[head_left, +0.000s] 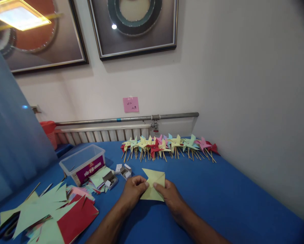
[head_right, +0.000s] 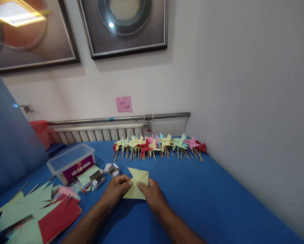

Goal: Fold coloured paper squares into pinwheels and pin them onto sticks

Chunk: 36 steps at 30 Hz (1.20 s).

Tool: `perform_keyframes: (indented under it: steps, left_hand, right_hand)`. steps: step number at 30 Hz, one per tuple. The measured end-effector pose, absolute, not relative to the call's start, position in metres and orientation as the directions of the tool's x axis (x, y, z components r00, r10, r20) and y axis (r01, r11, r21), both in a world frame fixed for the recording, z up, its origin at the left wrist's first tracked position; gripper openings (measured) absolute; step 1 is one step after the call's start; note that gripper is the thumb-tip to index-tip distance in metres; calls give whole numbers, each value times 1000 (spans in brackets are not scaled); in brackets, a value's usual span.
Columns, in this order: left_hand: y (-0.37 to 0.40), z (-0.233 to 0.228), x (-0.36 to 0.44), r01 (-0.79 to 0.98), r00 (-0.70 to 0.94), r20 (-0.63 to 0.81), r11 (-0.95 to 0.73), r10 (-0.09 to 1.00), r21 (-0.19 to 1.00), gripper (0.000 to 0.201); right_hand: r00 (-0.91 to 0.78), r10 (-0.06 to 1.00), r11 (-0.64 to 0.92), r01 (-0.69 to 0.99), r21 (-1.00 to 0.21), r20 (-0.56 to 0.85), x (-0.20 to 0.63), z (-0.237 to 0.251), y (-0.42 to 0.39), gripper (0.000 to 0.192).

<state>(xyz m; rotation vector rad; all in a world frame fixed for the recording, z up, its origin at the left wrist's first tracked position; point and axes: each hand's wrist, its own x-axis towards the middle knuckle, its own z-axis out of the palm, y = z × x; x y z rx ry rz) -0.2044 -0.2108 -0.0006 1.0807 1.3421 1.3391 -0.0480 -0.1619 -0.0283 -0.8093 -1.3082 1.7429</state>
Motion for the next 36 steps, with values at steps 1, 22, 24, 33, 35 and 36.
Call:
perform_keyframes:
  steps: [1, 22, 24, 33, 35, 36]
  left_hand:
    - [-210, -1, -205, -24, -185, -28, 24, 982, 999, 29]
    - [-205, -15, -204, -155, -205, -100, 68, 974, 986, 29]
    - [-206, -13, -204, -147, -194, -100, 72, 976, 987, 27]
    - [-205, -6, -220, -201, -327, -171, 108, 930, 974, 24]
    - [-206, -2, -224, -226, -315, -175, 105, 933, 968, 25]
    - [-206, -1, -225, -236, -311, -174, 102, 934, 966, 25]
  right_hand:
    - [-483, 875, -150, -213, -966, -29, -48, -28, -162, 46]
    - [-567, 823, -33, -109, -993, 34, -49, -38, -160, 48]
    - [-577, 816, -44, -127, -991, 38, -50, -38, -159, 48]
    - [-505, 854, 36, -181, -983, 125, -46, -27, -155, 55]
    - [-517, 840, 75, -194, -978, 167, -44, -23, -158, 65]
    - [-534, 825, 91, -199, -976, 186, -43, -21, -160, 67]
